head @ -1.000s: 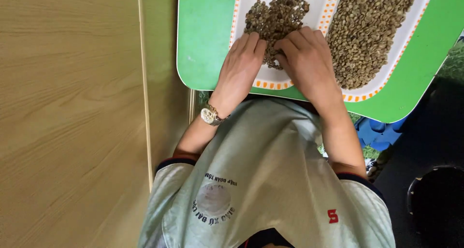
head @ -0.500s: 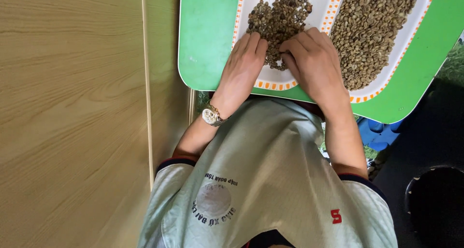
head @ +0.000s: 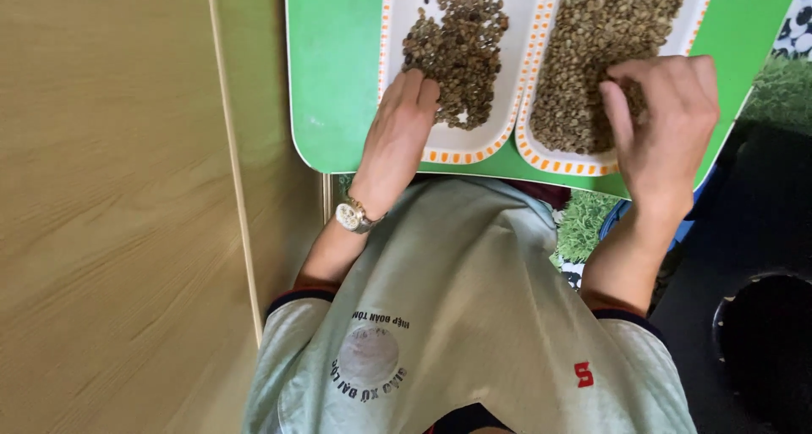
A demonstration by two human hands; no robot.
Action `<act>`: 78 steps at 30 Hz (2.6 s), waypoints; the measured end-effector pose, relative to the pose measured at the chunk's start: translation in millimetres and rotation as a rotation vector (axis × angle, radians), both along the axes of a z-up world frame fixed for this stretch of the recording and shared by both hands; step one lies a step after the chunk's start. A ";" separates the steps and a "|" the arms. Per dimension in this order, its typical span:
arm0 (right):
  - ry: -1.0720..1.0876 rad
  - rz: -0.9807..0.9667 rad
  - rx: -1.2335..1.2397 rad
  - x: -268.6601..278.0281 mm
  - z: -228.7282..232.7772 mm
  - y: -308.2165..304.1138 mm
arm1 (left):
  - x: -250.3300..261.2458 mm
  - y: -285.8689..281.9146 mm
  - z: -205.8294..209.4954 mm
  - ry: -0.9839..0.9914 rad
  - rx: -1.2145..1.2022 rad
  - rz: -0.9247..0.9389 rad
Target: Manually sorting green coffee beans by picking out defects and moving them to a separate tray compartment
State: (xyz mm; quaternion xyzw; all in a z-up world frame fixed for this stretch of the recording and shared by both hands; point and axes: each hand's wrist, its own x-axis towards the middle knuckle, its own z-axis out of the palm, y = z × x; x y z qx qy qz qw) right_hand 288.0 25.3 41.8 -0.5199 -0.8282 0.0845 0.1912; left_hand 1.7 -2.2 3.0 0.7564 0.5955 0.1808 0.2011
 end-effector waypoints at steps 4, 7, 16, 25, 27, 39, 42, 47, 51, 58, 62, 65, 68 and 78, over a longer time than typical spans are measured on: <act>0.032 -0.047 0.018 5.7 0.2 1.3 | 11.4 2.3 13.3 -0.135 0.008 -0.063; 0.090 -0.053 0.005 7.8 0.9 0.4 | 39.4 5.2 1.5 -0.155 0.063 -0.187; 0.107 -0.082 -0.013 24.8 -7.4 -5.2 | 119.6 25.1 -2.7 -0.085 0.306 -0.345; 0.173 0.110 -0.057 -29.6 -19.8 8.9 | 16.0 15.9 13.0 -0.129 0.057 -0.060; 0.244 0.183 -0.073 -55.9 -17.8 13.0 | 4.7 14.6 13.9 -0.062 0.087 0.006; 0.002 0.290 0.010 -116.2 -51.9 24.4 | -0.1 16.5 -4.7 0.081 0.133 -0.007; -0.072 0.338 0.115 -116.1 -61.2 28.1 | -3.1 19.1 -4.0 0.126 0.332 -0.060; -0.101 0.329 0.126 -116.8 -65.1 27.6 | -4.4 18.5 -7.3 0.106 0.326 -0.071; -0.074 0.336 0.090 -113.4 -52.6 25.9 | -5.4 16.1 -2.9 0.061 0.308 -0.086; 0.072 0.280 0.060 -79.8 -44.6 18.9 | 3.6 18.1 -9.6 -0.044 0.299 -0.096; 0.131 0.173 -0.025 -44.7 -27.9 15.4 | 23.2 21.7 -10.1 -0.056 0.332 -0.157; 0.186 0.064 -0.001 -23.8 -21.6 10.2 | 45.5 26.6 -10.9 -0.039 0.377 -0.218; 0.204 -0.001 -0.005 -2.3 -17.3 6.4 | 71.7 29.7 -0.7 -0.010 0.457 -0.268; 0.220 -0.076 -0.013 23.5 -23.7 5.2 | 104.4 34.2 5.9 -0.110 0.423 -0.442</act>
